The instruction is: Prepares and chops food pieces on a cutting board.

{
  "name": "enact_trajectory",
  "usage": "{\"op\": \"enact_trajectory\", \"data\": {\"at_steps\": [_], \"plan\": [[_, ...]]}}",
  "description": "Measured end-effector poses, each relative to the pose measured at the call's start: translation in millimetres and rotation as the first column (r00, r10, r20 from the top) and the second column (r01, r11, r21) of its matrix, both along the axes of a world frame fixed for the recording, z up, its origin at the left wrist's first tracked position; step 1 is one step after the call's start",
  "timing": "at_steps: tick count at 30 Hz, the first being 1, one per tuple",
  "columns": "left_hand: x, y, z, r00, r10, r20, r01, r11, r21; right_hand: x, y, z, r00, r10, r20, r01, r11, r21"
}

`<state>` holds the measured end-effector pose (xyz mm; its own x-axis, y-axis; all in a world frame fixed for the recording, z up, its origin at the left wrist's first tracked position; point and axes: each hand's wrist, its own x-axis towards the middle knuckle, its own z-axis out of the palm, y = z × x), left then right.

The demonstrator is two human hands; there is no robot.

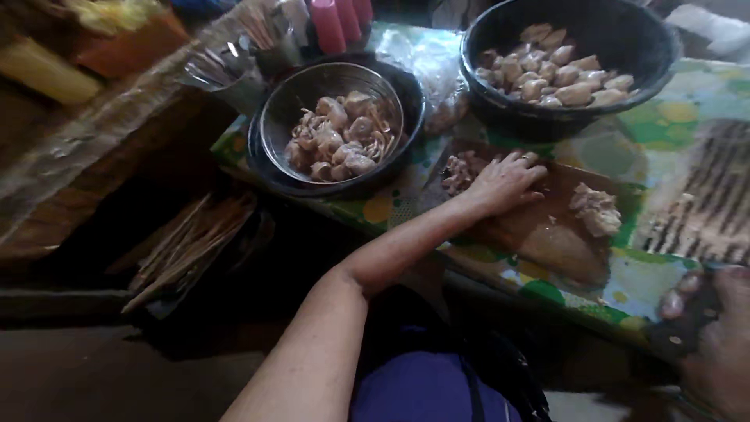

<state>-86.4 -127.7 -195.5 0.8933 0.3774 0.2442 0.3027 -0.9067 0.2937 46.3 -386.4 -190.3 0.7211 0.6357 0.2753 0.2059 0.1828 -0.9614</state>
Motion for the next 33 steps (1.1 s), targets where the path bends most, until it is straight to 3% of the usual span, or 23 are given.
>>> {"op": "enact_trajectory", "data": {"at_steps": [3, 6, 8, 10, 12, 16, 21, 24, 26, 28, 33], "plan": [[6.7, -2.7, -6.4, 0.991, 0.130, -0.030, -0.127, 0.989, 0.081, 0.3, 0.7, -4.4, 0.999, -0.028, -0.016, 0.028, 1.000, 0.013], [-14.2, 7.2, -5.2, 0.956, 0.293, -0.035, -0.275, 0.928, 0.251, 2.4, -0.7, -2.7, 0.998, -0.029, -0.059, 0.029, 1.000, -0.005], [-28.1, 13.9, -0.5, 0.944, 0.330, -0.023, -0.311, 0.909, 0.277, 1.8, -0.3, 0.1, 0.997, -0.031, -0.071, 0.030, 0.999, -0.017], [-33.4, 13.6, 4.0, 0.959, 0.278, 0.052, -0.283, 0.936, 0.211, 2.4, 0.0, -2.9, 0.997, -0.039, -0.071, 0.039, 0.999, 0.001], [-26.9, 2.9, 10.4, 0.983, 0.140, 0.120, -0.150, 0.986, 0.077, 0.8, -1.2, -4.5, 0.994, -0.086, -0.065, 0.088, 0.996, 0.034], [2.7, -24.0, 18.1, 0.991, -0.116, 0.062, 0.126, 0.975, -0.185, -2.4, -4.2, -3.3, 0.986, -0.122, -0.110, 0.126, 0.991, 0.033], [45.3, -28.9, 4.4, 0.929, -0.368, 0.042, 0.367, 0.898, -0.244, -0.1, -13.0, -2.6, 0.955, -0.161, -0.249, 0.167, 0.986, 0.004], [51.1, -32.2, 8.3, 0.955, -0.297, -0.005, 0.289, 0.933, -0.215, 1.7, -14.9, -2.9, 0.948, -0.150, -0.282, 0.161, 0.987, 0.016], [40.0, -37.3, 16.5, 0.984, -0.171, -0.053, 0.155, 0.964, -0.216, 2.2, -16.4, -4.8, 0.964, -0.143, -0.222, 0.151, 0.988, 0.017], [19.0, -39.2, 16.7, 0.995, -0.102, -0.013, 0.095, 0.961, -0.261, 1.8, -20.1, -7.9, 0.990, -0.128, -0.056, 0.127, 0.992, -0.023], [-17.2, -39.8, -12.7, 0.964, 0.062, 0.259, 0.035, 0.934, -0.355, -31.7, -19.4, 9.3, 0.912, -0.071, 0.403, 0.203, 0.933, -0.296]]}}
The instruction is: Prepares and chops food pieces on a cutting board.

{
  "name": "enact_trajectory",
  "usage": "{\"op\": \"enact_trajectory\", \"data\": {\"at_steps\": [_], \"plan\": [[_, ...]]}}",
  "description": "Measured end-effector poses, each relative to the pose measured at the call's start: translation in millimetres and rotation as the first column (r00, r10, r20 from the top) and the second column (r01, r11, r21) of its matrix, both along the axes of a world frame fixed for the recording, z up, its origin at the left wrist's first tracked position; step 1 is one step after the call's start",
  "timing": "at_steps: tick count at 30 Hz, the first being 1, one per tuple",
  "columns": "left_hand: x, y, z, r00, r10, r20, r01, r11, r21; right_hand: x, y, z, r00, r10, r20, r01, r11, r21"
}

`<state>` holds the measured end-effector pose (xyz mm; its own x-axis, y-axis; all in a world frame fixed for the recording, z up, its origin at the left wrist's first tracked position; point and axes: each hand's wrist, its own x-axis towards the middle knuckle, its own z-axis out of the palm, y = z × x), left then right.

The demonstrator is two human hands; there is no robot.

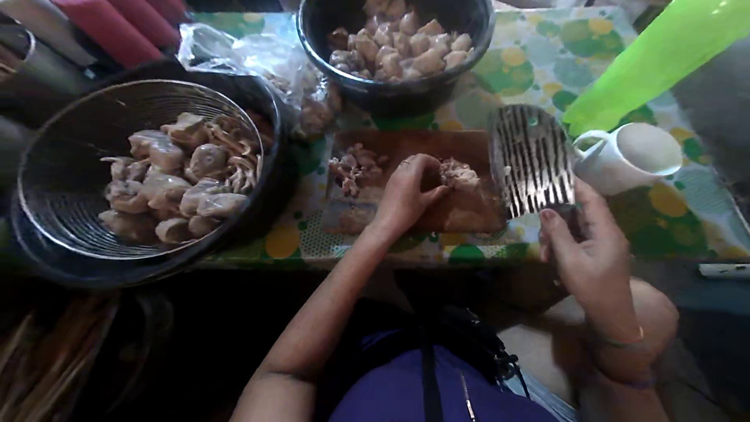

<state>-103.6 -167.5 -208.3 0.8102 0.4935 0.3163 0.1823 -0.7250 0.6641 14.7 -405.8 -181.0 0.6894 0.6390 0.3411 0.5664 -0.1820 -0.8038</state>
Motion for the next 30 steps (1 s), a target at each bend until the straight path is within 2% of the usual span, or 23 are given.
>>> {"op": "enact_trajectory", "data": {"at_steps": [4, 6, 11, 20, 24, 30], "plan": [[0.0, -3.5, -8.9, 0.996, 0.001, 0.089, -0.001, 1.000, 0.009, -34.1, 4.8, 21.1, 0.920, 0.046, 0.390, 0.041, 0.977, -0.211], [-0.1, -3.8, -10.5, 0.993, 0.005, 0.117, -0.006, 1.000, 0.009, -39.7, 8.0, 26.8, 0.876, 0.089, 0.473, 0.050, 0.961, -0.273], [-3.8, -3.0, -10.1, 0.992, 0.018, 0.127, -0.019, 1.000, 0.012, -43.9, 13.3, 43.1, 0.849, 0.142, 0.509, 0.055, 0.934, -0.352], [-0.9, 1.3, -13.2, 0.990, -0.016, 0.139, 0.027, 0.997, -0.078, -50.5, 32.6, 69.7, 0.825, 0.228, 0.517, 0.103, 0.840, -0.534], [0.5, 1.3, -15.6, 0.989, -0.037, 0.143, 0.046, 0.997, -0.060, -57.7, 46.9, 78.2, 0.808, 0.252, 0.533, 0.133, 0.802, -0.582], [3.2, 6.3, -12.1, 0.995, -0.044, 0.089, 0.051, 0.996, -0.079, -46.0, 78.8, 62.5, 0.819, 0.264, 0.510, 0.113, 0.796, -0.595]]}}
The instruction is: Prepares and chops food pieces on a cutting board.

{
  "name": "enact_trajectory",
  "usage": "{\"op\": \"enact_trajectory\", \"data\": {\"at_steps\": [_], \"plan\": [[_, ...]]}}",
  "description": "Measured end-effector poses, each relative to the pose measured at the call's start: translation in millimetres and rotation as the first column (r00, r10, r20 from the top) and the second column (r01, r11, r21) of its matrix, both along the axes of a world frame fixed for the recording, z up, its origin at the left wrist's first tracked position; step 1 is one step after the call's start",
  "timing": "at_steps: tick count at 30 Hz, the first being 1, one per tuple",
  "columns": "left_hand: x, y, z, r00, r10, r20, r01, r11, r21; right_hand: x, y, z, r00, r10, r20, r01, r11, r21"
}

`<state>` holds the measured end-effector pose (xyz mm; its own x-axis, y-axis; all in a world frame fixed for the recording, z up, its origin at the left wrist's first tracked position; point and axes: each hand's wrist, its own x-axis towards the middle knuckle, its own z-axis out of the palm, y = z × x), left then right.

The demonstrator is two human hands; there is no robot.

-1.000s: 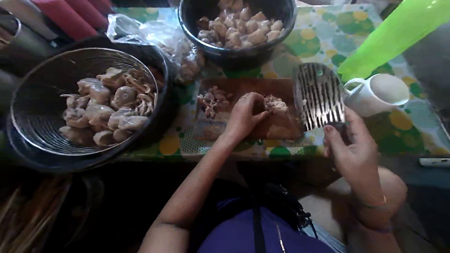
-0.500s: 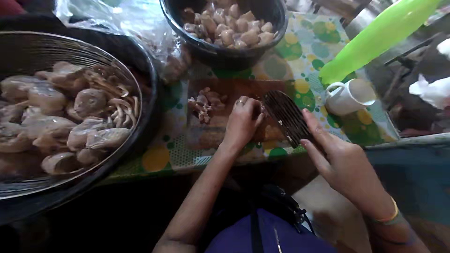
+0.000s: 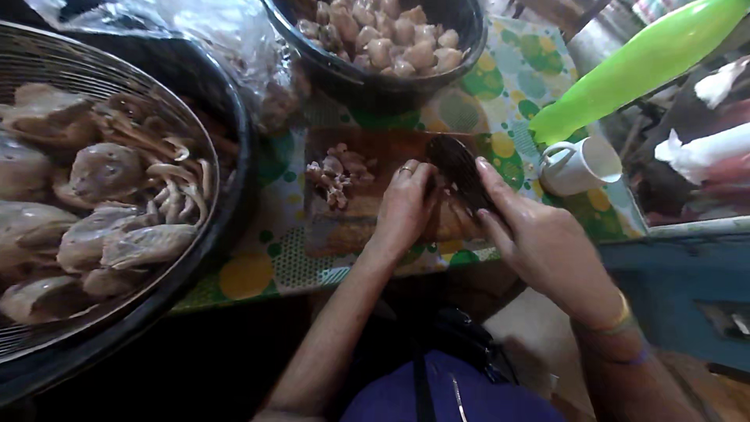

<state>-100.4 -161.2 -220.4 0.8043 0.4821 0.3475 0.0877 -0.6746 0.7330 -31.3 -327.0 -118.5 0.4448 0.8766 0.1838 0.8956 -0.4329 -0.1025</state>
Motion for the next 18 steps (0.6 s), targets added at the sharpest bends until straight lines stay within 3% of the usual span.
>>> {"op": "enact_trajectory", "data": {"at_steps": [5, 12, 18], "plan": [[6.1, 7.9, 6.1, 0.996, 0.020, -0.091, -0.025, 0.999, -0.046, -3.1, 17.5, -20.8, 0.999, -0.050, 0.019, 0.050, 0.999, 0.008], [14.1, 0.0, 6.2, 0.996, 0.068, -0.054, -0.066, 0.996, 0.053, 3.4, -33.6, -11.4, 0.998, 0.014, -0.065, -0.007, 0.995, 0.102], [17.5, 4.7, 7.9, 0.996, 0.022, -0.089, -0.013, 0.995, 0.103, 19.8, 16.1, -25.1, 0.986, -0.087, -0.145, 0.089, 0.996, 0.002]]}}
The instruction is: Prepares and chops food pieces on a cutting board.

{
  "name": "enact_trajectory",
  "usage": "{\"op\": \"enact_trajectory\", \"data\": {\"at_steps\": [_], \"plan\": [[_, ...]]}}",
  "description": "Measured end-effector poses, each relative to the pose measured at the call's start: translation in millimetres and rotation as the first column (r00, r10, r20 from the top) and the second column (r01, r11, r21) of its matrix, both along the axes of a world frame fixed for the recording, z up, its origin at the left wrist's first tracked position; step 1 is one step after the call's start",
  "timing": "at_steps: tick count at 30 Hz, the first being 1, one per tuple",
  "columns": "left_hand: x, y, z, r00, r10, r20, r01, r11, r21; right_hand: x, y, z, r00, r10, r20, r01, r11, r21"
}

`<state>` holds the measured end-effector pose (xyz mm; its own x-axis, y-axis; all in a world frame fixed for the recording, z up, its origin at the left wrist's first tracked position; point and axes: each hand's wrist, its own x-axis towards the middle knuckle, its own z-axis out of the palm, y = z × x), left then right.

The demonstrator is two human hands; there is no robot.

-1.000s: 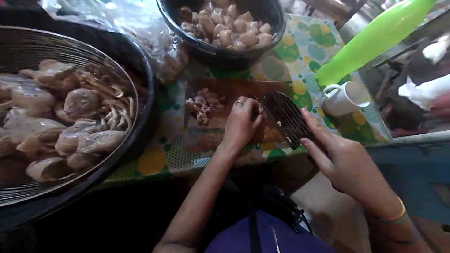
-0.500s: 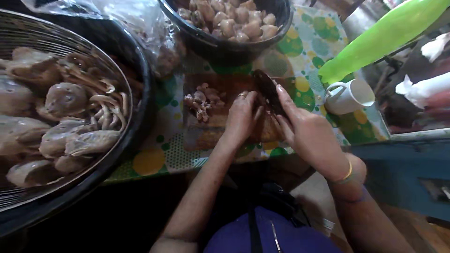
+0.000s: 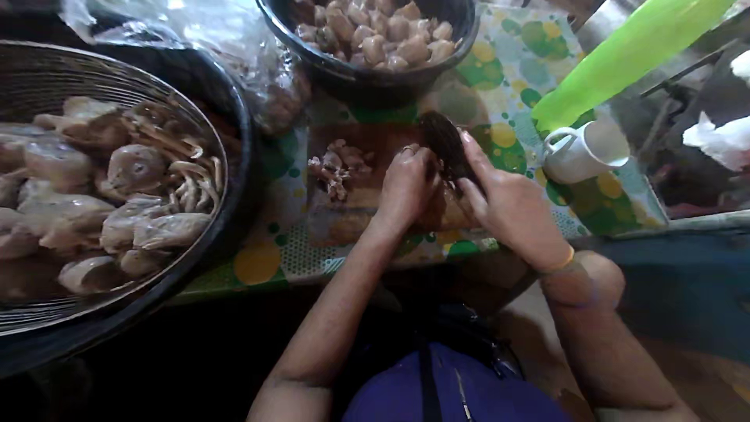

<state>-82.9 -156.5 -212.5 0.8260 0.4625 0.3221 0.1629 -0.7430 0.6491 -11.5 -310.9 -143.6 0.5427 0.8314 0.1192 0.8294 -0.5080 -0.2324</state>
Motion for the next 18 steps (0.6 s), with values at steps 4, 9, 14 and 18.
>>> {"op": "enact_trajectory", "data": {"at_steps": [4, 9, 14, 18], "plan": [[-2.0, -1.8, 1.1, 0.998, 0.053, -0.024, -0.053, 0.999, 0.009, 4.5, 2.3, -10.3, 0.998, -0.002, -0.057, 0.005, 0.999, 0.042], [-24.3, 14.4, 22.5, 0.988, 0.097, -0.121, -0.133, 0.929, -0.345, -8.3, -55.2, -0.7, 0.995, 0.013, -0.104, -0.006, 0.998, 0.065], [-55.2, 0.3, 20.2, 0.973, 0.149, -0.177, -0.197, 0.933, -0.301, -10.6, -67.4, -3.2, 0.988, -0.050, -0.148, 0.064, 0.994, 0.087], [-76.9, -7.4, 26.9, 0.963, 0.202, -0.179, -0.200, 0.979, 0.030, -13.1, -57.7, -8.6, 0.998, -0.013, -0.066, 0.020, 0.994, 0.105]]}}
